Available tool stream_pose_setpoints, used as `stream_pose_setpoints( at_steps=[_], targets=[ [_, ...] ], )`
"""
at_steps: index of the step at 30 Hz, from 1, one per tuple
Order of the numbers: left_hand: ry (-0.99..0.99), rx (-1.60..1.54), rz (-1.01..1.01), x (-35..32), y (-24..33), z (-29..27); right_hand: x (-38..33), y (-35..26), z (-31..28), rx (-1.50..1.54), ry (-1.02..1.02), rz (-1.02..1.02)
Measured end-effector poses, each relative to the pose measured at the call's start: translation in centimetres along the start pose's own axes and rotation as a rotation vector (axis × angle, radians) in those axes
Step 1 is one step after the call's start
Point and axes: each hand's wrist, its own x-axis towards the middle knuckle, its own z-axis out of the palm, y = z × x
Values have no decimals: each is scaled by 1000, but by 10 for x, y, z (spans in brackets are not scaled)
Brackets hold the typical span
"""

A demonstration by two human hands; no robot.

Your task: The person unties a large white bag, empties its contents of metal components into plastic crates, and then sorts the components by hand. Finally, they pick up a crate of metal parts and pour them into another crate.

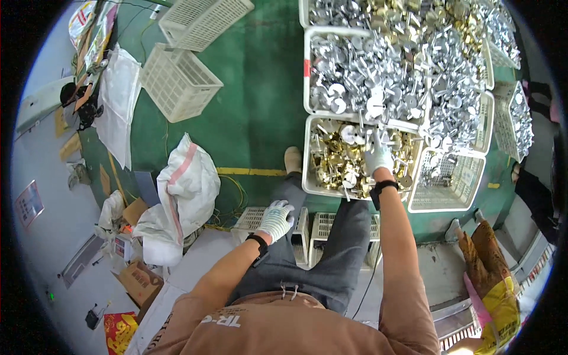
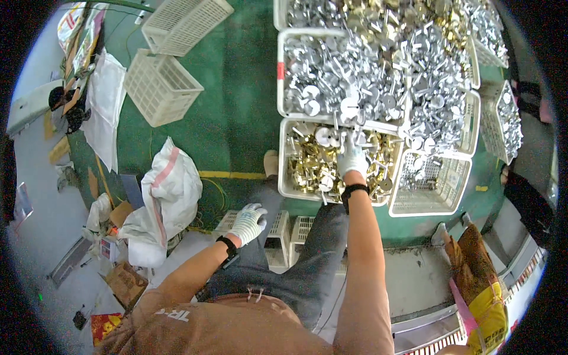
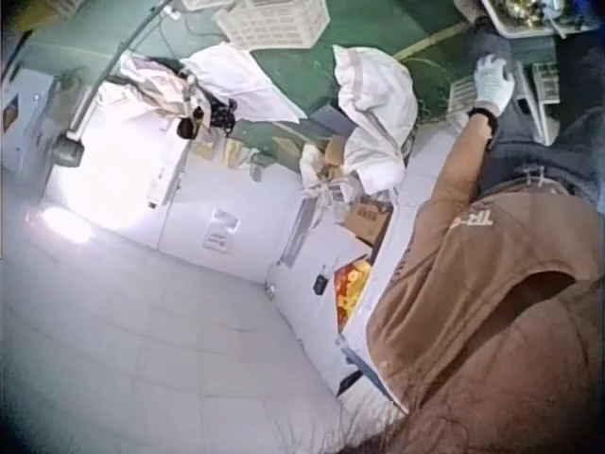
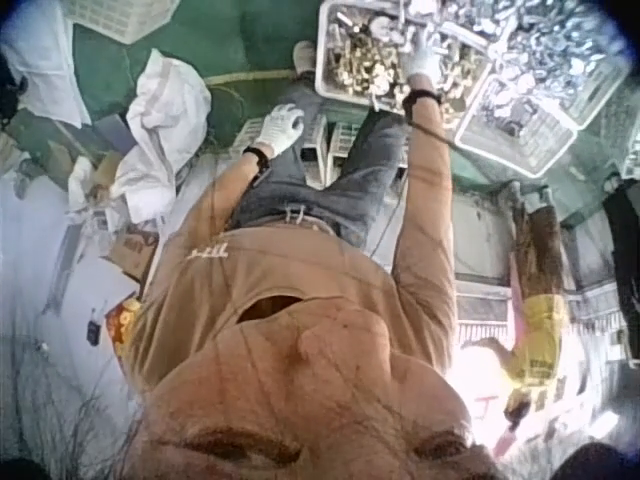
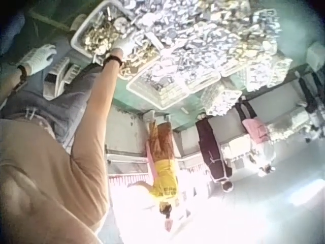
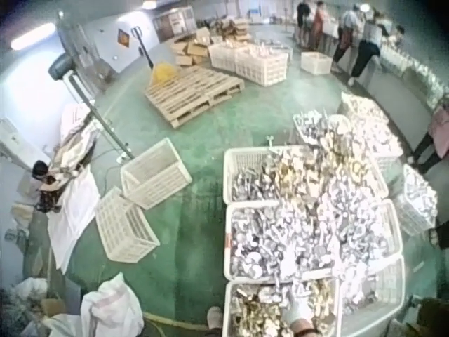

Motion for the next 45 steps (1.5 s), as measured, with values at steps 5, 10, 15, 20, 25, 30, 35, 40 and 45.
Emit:
stream_pose_setpoints(
  at_steps=[5, 10, 15, 20, 25, 30, 35, 40, 45],
  targets=[
    [67, -17, 45, -26, -34, -78, -55, 6, -15, 208, -52, -18],
    [275, -109, -70, -78, -65, -150, -105, -5, -38, 365, -245, -124],
    [195, -304, -336, -155, -84, -174, -129, -30, -19, -40, -262, -324],
    [-89, -123, -367, -216, -117, -153, -198, -98, -42, 190, -171, -573],
    [-251, -121, -414, -243, -144, -159, -250, -121, -76, 94, -220, -772],
    [-221, -205, -377, -233, -198, -184, -282, -154, -88, -256, -336, -671],
    [-106, -311, -339, -206, -259, -254, -262, -199, -38, -112, -321, -583],
    [-59, -198, -335, -186, -347, -299, -251, -350, -41, 207, -326, -503],
    [-29, -275, -456, -163, -404, -354, -229, -433, -68, 259, -270, -667]
  ],
)
